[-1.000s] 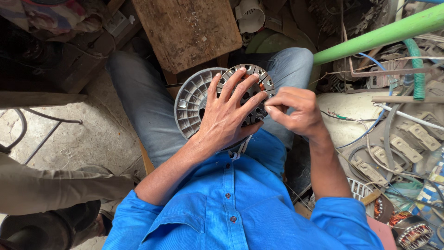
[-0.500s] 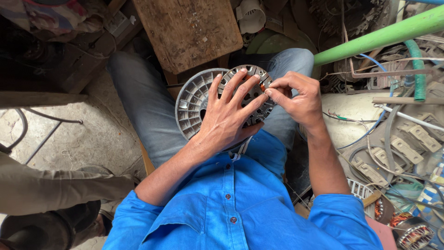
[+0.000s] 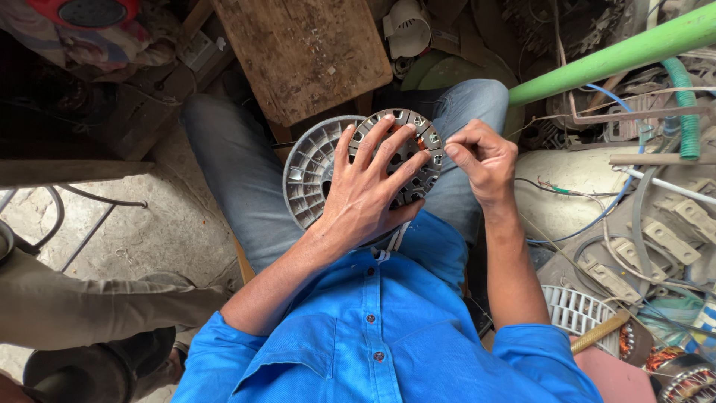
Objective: The person sits on the floor and winds copper wire by hand into the slots of a motor stator. They repeatedly insert, pull, and adjust the wire to form coils within the stator's slots.
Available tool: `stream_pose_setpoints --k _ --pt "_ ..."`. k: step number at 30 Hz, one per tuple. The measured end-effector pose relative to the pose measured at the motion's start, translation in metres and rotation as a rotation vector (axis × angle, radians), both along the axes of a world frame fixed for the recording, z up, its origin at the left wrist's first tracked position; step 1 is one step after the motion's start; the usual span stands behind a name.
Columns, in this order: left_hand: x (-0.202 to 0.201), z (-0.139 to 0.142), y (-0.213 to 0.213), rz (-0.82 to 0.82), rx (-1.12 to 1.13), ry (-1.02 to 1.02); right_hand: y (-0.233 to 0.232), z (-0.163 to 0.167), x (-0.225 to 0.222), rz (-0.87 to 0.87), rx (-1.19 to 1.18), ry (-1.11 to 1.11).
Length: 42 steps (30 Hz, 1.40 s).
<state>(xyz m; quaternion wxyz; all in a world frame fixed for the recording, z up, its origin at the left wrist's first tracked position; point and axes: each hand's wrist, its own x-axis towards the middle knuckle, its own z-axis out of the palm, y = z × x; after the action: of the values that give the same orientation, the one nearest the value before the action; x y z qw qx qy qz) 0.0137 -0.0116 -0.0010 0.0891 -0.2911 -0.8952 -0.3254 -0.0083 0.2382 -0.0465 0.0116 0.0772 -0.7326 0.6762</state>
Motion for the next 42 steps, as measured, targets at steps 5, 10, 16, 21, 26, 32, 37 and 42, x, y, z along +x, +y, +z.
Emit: stream_pose_setpoints --k 5,10,16,21,26,32,37,42 --pt "0.002 -0.002 0.001 -0.002 0.001 -0.013 0.007 -0.012 0.0 -0.004 0.155 0.037" --pt "0.002 -0.001 -0.003 -0.004 0.016 0.019 -0.003 -0.022 -0.003 0.119 0.43 0.182" --pt "-0.001 0.006 -0.005 0.012 0.047 0.044 -0.005 -0.006 0.001 0.141 0.454 0.124" --pt "-0.004 0.002 -0.006 0.022 0.029 0.048 -0.001 0.01 0.003 0.148 0.408 0.087" --pt "-0.005 0.001 -0.005 0.015 0.031 0.042 0.001 0.025 0.001 0.16 0.403 0.106" --pt "-0.005 0.005 -0.005 0.018 0.042 0.053 -0.002 0.03 -0.005 0.161 0.416 0.117" --pt "-0.006 0.005 -0.004 0.011 0.031 0.043 0.0 0.026 -0.002 0.132 0.316 0.017" --pt "-0.006 0.009 -0.004 0.008 0.038 0.039 0.003 0.029 -0.002 0.141 0.219 -0.042"
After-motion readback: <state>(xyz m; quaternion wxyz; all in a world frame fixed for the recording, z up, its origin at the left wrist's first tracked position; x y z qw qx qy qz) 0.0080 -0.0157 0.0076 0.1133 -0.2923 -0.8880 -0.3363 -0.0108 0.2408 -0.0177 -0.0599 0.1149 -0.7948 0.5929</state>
